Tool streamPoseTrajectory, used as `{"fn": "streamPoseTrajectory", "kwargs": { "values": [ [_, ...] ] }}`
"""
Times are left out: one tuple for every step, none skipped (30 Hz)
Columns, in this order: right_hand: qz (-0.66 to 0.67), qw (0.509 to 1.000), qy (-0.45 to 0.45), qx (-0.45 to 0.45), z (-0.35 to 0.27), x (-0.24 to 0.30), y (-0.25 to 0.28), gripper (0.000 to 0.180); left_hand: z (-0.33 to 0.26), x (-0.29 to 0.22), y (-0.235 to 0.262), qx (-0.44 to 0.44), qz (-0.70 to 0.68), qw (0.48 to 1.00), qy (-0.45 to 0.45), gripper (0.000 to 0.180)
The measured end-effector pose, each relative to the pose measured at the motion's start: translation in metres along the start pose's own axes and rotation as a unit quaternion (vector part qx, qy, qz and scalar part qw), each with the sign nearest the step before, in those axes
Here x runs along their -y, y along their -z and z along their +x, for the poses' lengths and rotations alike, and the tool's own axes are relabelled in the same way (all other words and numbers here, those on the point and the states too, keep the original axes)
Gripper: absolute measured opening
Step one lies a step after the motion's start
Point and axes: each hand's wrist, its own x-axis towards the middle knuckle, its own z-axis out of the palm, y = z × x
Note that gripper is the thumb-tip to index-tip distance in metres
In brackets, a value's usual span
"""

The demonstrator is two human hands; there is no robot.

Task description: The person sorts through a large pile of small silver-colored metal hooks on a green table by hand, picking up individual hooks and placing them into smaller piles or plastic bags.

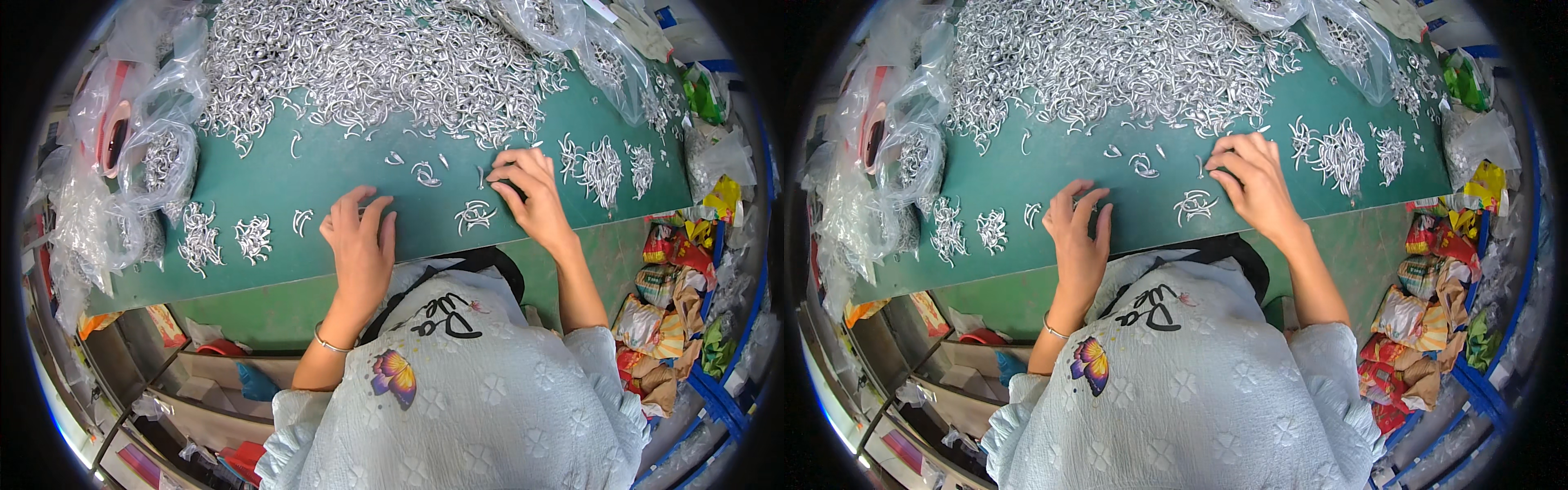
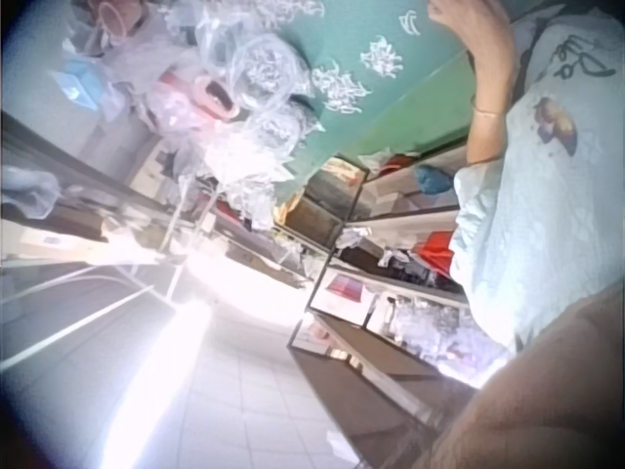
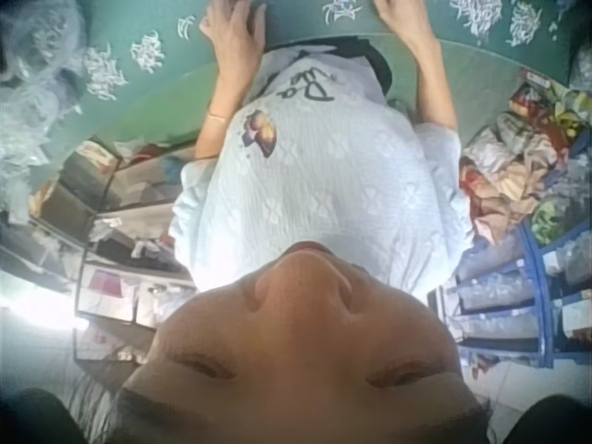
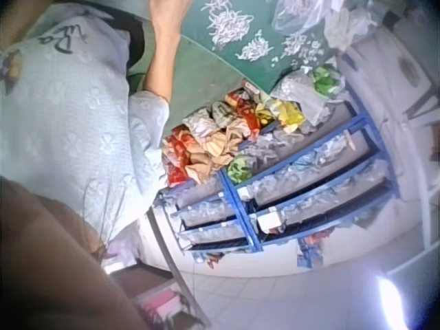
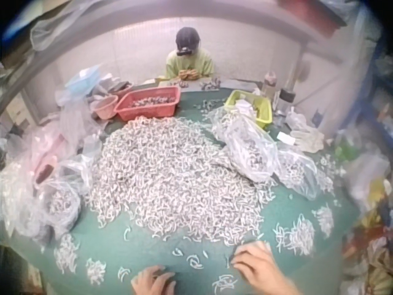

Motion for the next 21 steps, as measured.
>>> {"fn": "streamPoseTrajectory", "kwargs": {
  "values": [
    [0.012,1.0,-0.02,-0.016,-0.001,-0.001,0.0,0.01,-0.001,0.001,0.0,-0.002,0.0,1.0,0.0,0.025],
    [0.023,0.998,-0.041,-0.034,-0.001,-0.003,0.002,0.011,-0.001,0.001,0.0,-0.003,0.0,1.0,-0.002,0.025],
    [0.034,0.996,-0.061,-0.052,-0.001,-0.004,0.003,0.012,-0.001,0.001,-0.001,-0.004,0.0,1.0,-0.004,0.025],
    [0.016,0.996,-0.068,-0.053,0.003,-0.001,-0.001,0.017,-0.001,0.001,-0.002,-0.003,-0.003,1.0,-0.006,0.025],
    [-0.008,0.997,-0.051,-0.065,0.005,0.003,-0.009,0.02,0.0,0.0,-0.003,0.0,-0.005,1.0,-0.009,0.025],
    [-0.039,0.997,-0.043,-0.055,0.011,0.011,-0.015,0.02,0.001,-0.002,-0.004,0.003,-0.008,1.0,-0.011,0.025],
    [-0.071,0.996,-0.035,-0.044,0.016,0.018,-0.019,0.02,0.002,-0.004,-0.004,0.006,-0.01,1.0,-0.008,0.025],
    [-0.057,0.996,-0.044,-0.054,0.019,0.019,-0.025,0.016,0.002,-0.007,-0.002,0.005,-0.009,1.0,-0.002,0.026],
    [-0.072,0.995,-0.054,-0.049,0.019,0.017,-0.026,0.015,0.001,-0.008,0.0,0.005,-0.009,1.0,0.004,0.027],
    [-0.088,0.993,-0.065,-0.044,0.018,0.013,-0.024,0.014,0.0,-0.006,0.001,-0.002,-0.003,1.0,0.007,0.027],
    [-0.104,0.991,-0.076,-0.039,0.017,0.01,-0.022,0.012,-0.001,-0.002,0.001,-0.009,0.002,1.0,0.01,0.027],
    [-0.097,0.991,-0.083,-0.038,0.016,0.012,-0.017,0.01,-0.002,0.001,0.001,-0.015,0.006,1.0,0.013,0.027],
    [-0.075,0.993,-0.088,-0.004,0.013,0.012,-0.011,0.009,-0.002,0.002,0.002,-0.014,0.007,1.0,0.014,0.027],
    [-0.053,0.994,-0.091,0.031,0.007,0.012,-0.006,0.009,-0.004,0.003,0.001,-0.014,0.007,1.0,0.017,0.027],
    [-0.031,0.993,-0.095,0.066,0.004,0.013,-0.002,0.009,-0.005,0.004,0.0,-0.014,0.007,1.0,0.02,0.026],
    [0.025,0.991,-0.095,0.092,0.005,0.017,0.002,0.007,-0.005,0.003,-0.002,-0.015,-0.002,1.0,0.009,0.026],
    [0.082,0.987,-0.108,0.081,0.006,0.017,0.002,0.007,-0.003,-0.001,-0.004,-0.014,-0.01,1.0,-0.004,0.026],
    [0.139,0.98,-0.12,0.069,0.008,0.016,0.001,0.007,-0.001,-0.005,-0.008,-0.014,-0.018,1.0,-0.018,0.025],
    [0.196,0.97,-0.131,0.057,0.01,0.013,0.0,0.008,0.0,-0.009,-0.013,0.0,-0.047,0.998,-0.036,0.026],
    [0.158,0.982,-0.106,0.0,0.014,0.004,-0.005,0.012,0.003,-0.013,-0.019,0.012,-0.077,0.996,-0.052,0.027],
    [0.089,0.992,-0.076,-0.038,0.022,0.0,-0.008,0.013,0.006,-0.018,-0.024,0.028,-0.105,0.992,-0.071,0.028]
  ]
}}
